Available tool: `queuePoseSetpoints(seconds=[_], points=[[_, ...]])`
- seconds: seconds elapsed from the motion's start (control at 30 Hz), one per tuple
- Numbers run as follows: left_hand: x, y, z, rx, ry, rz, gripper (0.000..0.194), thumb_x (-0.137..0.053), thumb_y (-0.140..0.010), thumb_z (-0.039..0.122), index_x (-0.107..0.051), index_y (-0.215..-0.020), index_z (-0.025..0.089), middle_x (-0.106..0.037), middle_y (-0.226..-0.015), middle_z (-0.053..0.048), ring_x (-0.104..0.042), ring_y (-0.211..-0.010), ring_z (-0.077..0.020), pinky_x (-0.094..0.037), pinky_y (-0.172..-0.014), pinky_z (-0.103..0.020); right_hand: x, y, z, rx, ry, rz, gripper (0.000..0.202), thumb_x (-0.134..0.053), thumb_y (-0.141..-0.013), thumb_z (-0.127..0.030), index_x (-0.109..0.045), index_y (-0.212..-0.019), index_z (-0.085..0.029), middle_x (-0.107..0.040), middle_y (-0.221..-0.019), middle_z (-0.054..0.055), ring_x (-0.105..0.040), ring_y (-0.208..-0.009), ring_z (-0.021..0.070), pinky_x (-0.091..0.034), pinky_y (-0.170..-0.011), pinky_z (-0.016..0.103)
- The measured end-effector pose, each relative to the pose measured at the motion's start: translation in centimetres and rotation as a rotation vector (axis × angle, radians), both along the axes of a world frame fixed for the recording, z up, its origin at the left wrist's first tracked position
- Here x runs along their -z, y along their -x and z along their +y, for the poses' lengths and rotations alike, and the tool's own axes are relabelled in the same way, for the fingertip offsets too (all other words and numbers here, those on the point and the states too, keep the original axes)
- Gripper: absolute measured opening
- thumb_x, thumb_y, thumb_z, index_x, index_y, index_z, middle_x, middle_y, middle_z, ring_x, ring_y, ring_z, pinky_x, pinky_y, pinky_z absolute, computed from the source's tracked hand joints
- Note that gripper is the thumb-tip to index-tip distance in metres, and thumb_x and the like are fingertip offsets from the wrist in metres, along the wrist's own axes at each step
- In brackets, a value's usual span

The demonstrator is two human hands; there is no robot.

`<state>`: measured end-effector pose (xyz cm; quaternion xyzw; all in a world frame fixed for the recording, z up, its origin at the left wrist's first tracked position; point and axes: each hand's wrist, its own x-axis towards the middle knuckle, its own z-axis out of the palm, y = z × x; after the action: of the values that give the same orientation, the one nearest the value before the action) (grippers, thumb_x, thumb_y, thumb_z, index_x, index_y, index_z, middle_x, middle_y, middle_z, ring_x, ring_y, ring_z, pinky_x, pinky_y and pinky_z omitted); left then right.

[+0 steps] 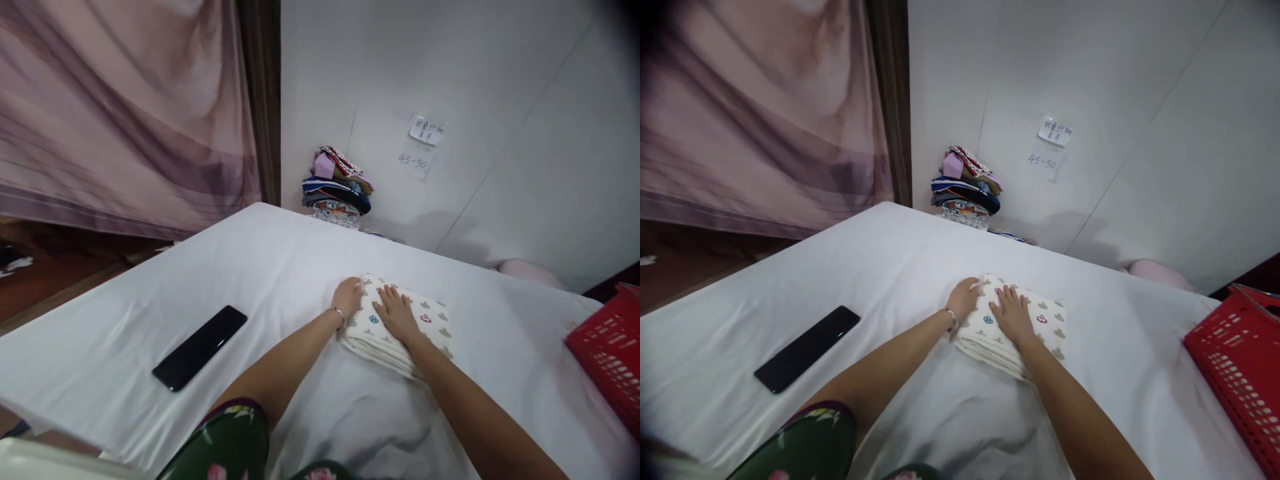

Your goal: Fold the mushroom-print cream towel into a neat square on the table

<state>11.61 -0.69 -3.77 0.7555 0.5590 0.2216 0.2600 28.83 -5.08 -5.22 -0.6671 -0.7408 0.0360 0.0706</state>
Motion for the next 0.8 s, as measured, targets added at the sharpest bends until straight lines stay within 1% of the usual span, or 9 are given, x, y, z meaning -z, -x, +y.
queuePoseSetpoints(seconds=[0.07,0.13,0.23,0.33,0.47,0.53,0.63,0.7,0.8], points=[[0.0,0.5,1.5,-0.044,0.024,0.043,0.044,-0.034,-0.086,0.024,-0.049,-0.127,0.018,-0.05,-0.133,-0.007,-0.044,-0.121,-0.019,-0.032,-0.103,-0.03,-0.1,0.1,-0.2,0.002,-0.021,0.033,0.058,-0.024,-0.091,-0.051,-0.032,-0.139,-0.021,-0.025,-0.148,0.007,-0.016,-0.138,0.0219,-0.011,-0.109,0.046],[0.2,0.6,2.9,-0.04,0.041,0.08,0.043,-0.042,-0.083,0.027,-0.053,-0.124,0.019,-0.053,-0.129,-0.007,-0.046,-0.12,-0.0216,-0.034,-0.101,-0.032,-0.3,0.1,-0.4,0.003,-0.034,0.05,0.057,-0.025,-0.091,-0.051,-0.033,-0.139,-0.021,-0.027,-0.148,0.007,-0.017,-0.137,0.022,-0.011,-0.109,0.045],[0.3,-0.1,4.5,0.012,0.033,0.117,0.045,-0.048,-0.079,0.031,-0.054,-0.122,0.021,-0.055,-0.127,-0.007,-0.046,-0.119,-0.0237,-0.034,-0.099,-0.035,-0.4,0.2,-0.4,-0.004,-0.028,0.057,0.056,-0.026,-0.091,-0.05,-0.034,-0.139,-0.02,-0.027,-0.148,0.008,-0.017,-0.137,0.0224,-0.011,-0.109,0.045],[0.3,-0.7,5.8,0.061,0.009,0.137,0.046,-0.049,-0.079,0.031,-0.053,-0.123,0.021,-0.055,-0.127,-0.008,-0.044,-0.12,-0.0245,-0.033,-0.099,-0.036,-0.5,0.2,-0.4,-0.007,-0.016,0.057,0.057,-0.026,-0.091,-0.05,-0.033,-0.139,-0.021,-0.025,-0.148,0.007,-0.016,-0.138,0.0225,-0.011,-0.11,0.045],[0.8,-1.0,7.2,0.109,-0.022,0.131,0.045,-0.052,-0.077,0.034,-0.055,-0.121,0.023,-0.056,-0.125,-0.007,-0.043,-0.121,-0.0261,-0.031,-0.101,-0.039,-0.3,0.1,-0.2,-0.021,-0.019,0.047,0.058,-0.026,-0.091,-0.052,-0.031,-0.14,-0.021,-0.023,-0.149,0.006,-0.016,-0.138,0.0231,-0.011,-0.109,0.046],[1.1,-1.1,7.7,0.134,-0.031,0.104,0.043,-0.051,-0.078,0.035,-0.056,-0.12,0.027,-0.059,-0.122,-0.004,-0.044,-0.119,-0.0239,-0.031,-0.101,-0.037,-0.2,0.0,-0.1,-0.032,-0.027,0.037,0.06,-0.025,-0.09,-0.053,-0.03,-0.14,-0.021,-0.023,-0.149,0.007,-0.015,-0.138,0.0237,-0.011,-0.109,0.047],[1.7,-1.3,8.3,0.163,-0.015,0.045,0.042,-0.049,-0.08,0.037,-0.055,-0.121,0.031,-0.061,-0.118,0.0,-0.053,-0.108,-0.019,-0.038,-0.095,-0.029,0.1,-0.1,0.0,-0.047,-0.044,0.024,0.06,-0.024,-0.091,-0.053,-0.03,-0.14,-0.02,-0.024,-0.149,0.007,-0.015,-0.138,0.0244,-0.012,-0.109,0.048],[2.1,-1.5,8.6,0.177,0.003,0.009,0.042,-0.051,-0.08,0.037,-0.056,-0.121,0.032,-0.062,-0.116,0.0,-0.058,-0.101,-0.0171,-0.042,-0.089,-0.026,0.1,-0.2,0.0,-0.057,-0.054,0.016,0.061,-0.024,-0.091,-0.053,-0.031,-0.14,-0.019,-0.025,-0.148,0.008,-0.016,-0.138,0.0247,-0.012,-0.109,0.048],[2.4,-1.8,9.3,0.19,0.009,-0.033,0.04,-0.057,-0.075,0.032,-0.061,-0.114,0.029,-0.064,-0.111,-0.001,-0.058,-0.099,-0.0177,-0.042,-0.089,-0.025,0.0,-0.1,0.0,-0.066,-0.058,0.002,0.061,-0.023,-0.091,-0.054,-0.031,-0.14,-0.019,-0.025,-0.148,0.009,-0.015,-0.138,0.025,-0.012,-0.109,0.049]])
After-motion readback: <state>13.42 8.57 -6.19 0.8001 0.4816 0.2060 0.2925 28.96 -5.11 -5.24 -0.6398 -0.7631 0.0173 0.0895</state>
